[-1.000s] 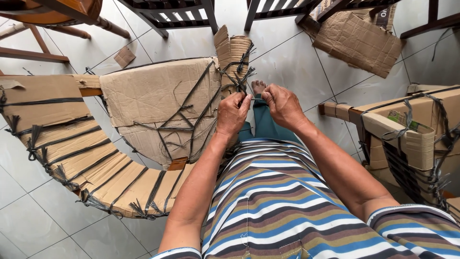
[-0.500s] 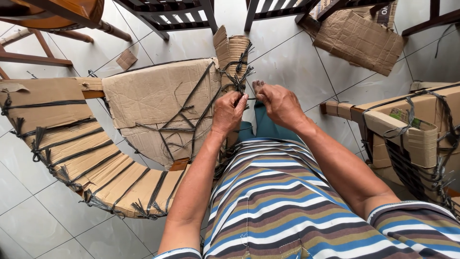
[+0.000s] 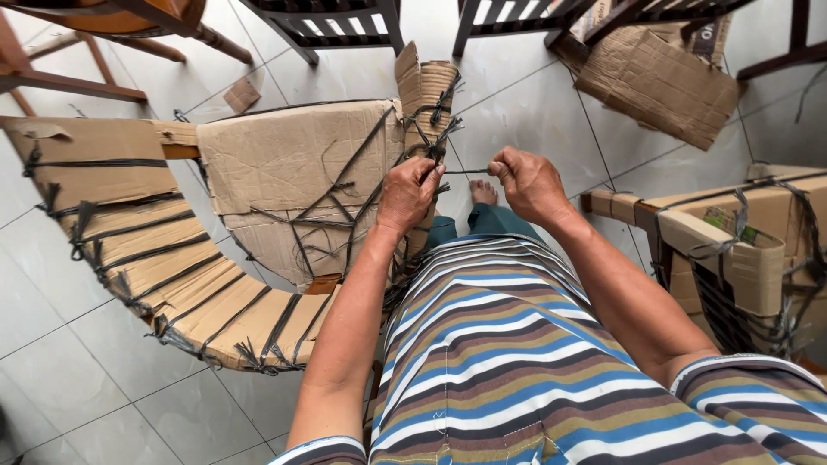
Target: The person ties black plastic straps around the frame of a wooden chair covered in cardboard. They repeatedly wrap the straps around the armrests and legs, pulling them tight and securing them with knots to fasten the cardboard in place.
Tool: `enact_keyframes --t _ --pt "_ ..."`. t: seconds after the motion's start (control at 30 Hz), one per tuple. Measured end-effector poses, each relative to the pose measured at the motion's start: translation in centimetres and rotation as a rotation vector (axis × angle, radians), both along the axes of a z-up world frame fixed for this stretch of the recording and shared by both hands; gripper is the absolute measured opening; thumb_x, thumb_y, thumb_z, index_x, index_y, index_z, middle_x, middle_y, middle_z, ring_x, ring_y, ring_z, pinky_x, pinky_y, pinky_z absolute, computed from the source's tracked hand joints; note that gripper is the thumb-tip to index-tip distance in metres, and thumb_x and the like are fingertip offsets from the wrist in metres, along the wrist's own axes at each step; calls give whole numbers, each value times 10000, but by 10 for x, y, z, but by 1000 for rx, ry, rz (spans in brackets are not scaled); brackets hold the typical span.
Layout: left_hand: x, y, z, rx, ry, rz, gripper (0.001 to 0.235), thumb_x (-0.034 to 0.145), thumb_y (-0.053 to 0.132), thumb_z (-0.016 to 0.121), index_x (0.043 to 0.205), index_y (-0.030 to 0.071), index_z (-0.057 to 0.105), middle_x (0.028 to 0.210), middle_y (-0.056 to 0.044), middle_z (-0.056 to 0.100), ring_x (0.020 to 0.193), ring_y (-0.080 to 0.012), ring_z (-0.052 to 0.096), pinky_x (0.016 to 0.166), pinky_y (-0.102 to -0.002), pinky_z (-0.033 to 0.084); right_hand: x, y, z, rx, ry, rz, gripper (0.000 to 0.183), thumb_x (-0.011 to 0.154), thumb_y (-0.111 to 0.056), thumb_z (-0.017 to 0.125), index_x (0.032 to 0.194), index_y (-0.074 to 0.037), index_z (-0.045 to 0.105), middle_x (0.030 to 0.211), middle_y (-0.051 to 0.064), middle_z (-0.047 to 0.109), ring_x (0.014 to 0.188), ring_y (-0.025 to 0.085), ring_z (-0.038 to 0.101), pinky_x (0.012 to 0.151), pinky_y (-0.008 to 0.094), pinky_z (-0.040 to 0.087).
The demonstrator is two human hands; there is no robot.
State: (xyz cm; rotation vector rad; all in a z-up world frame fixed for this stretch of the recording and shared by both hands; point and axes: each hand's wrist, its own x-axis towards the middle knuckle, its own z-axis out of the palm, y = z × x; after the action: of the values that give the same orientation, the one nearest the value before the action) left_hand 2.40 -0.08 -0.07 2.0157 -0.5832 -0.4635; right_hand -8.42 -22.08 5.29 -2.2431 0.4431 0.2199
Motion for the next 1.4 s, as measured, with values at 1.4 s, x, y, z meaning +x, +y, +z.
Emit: enact_keyframes --t 1.4 --pt "11 -10 14 238 174 76 290 1001 334 673 794 140 732 635 -90 696 701 -266 713 698 -400 557 38 43 -34 344 -131 198 261 997 -171 591 1243 -118 521 1109 210 655 1084 506 640 887 607 529"
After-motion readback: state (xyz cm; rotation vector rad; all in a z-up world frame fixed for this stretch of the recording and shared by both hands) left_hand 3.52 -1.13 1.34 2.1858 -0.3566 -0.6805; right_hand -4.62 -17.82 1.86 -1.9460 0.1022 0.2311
